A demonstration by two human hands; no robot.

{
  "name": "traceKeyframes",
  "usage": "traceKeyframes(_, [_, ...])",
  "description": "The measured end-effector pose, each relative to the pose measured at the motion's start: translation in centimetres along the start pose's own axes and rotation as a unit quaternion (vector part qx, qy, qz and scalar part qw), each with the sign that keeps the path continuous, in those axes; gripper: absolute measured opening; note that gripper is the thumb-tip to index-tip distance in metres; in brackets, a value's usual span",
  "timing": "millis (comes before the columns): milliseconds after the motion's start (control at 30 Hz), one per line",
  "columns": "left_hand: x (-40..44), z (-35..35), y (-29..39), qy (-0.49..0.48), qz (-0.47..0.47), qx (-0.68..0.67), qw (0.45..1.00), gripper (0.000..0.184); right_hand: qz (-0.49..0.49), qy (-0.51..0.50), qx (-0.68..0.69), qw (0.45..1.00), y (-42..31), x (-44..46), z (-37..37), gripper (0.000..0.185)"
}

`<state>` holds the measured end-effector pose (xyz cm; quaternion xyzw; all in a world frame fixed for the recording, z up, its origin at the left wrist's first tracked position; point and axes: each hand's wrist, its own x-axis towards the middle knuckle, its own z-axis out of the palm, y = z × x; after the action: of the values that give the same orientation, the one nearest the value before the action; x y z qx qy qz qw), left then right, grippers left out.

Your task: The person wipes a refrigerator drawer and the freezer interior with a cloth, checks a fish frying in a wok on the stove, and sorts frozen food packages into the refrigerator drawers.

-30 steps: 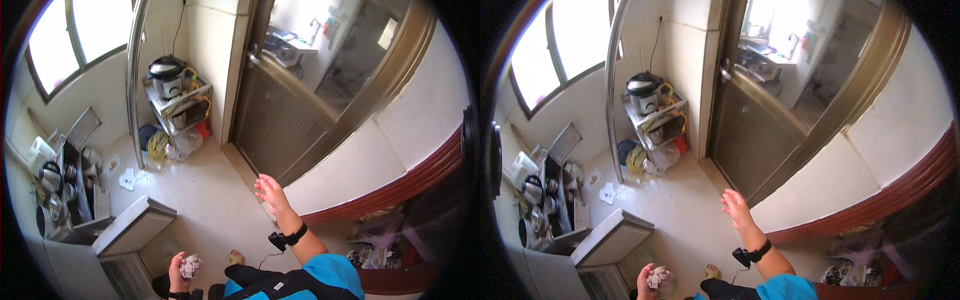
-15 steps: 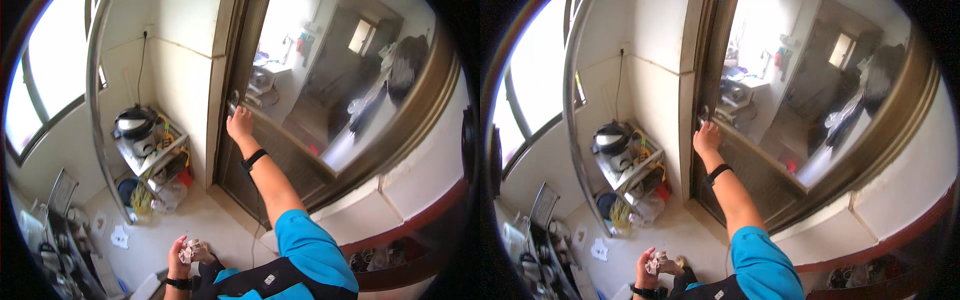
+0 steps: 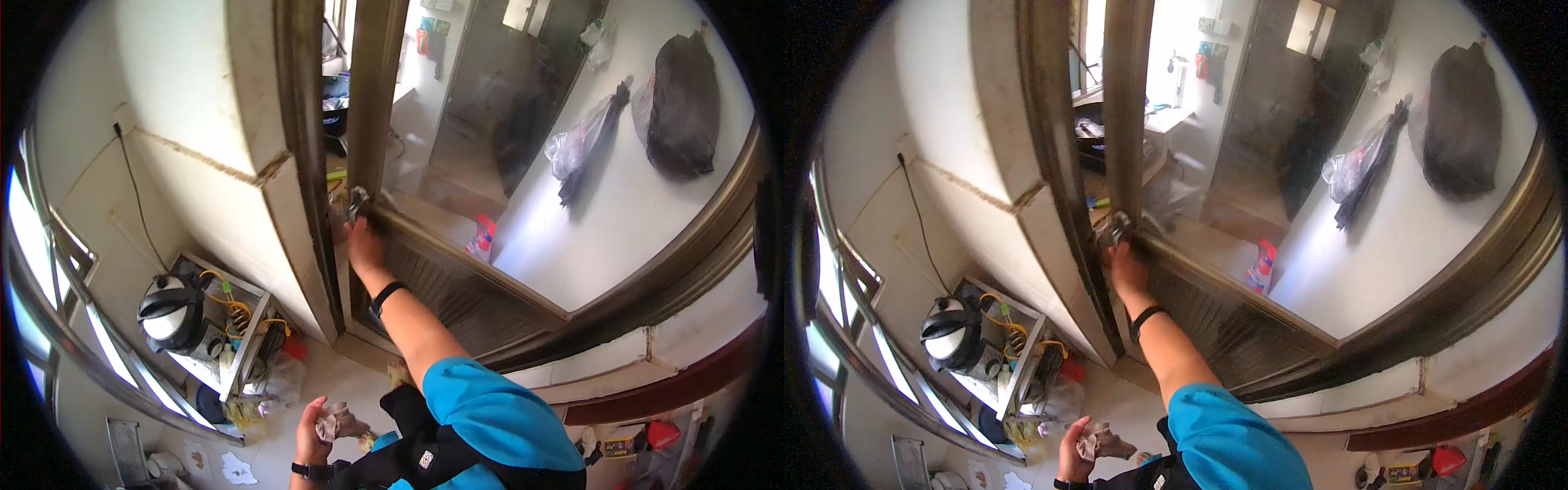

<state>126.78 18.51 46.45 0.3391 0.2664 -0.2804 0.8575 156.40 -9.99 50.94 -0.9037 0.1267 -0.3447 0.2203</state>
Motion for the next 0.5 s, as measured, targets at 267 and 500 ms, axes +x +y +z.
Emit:
traceKeyframes(267, [14.5,12.1,0.1,-0.064,-0.054,0.123,0.989,0.025,0.118,0.018,-0.017,0.993,16.4,16.0,0.9,0.024])
traceKeyframes(500, [28.6,29.5,2.7,-0.077,-0.051,0.305,0.948,0.022,0.204,-0.007,-0.106,0.973,29.4,25.0,-5.5,0.024])
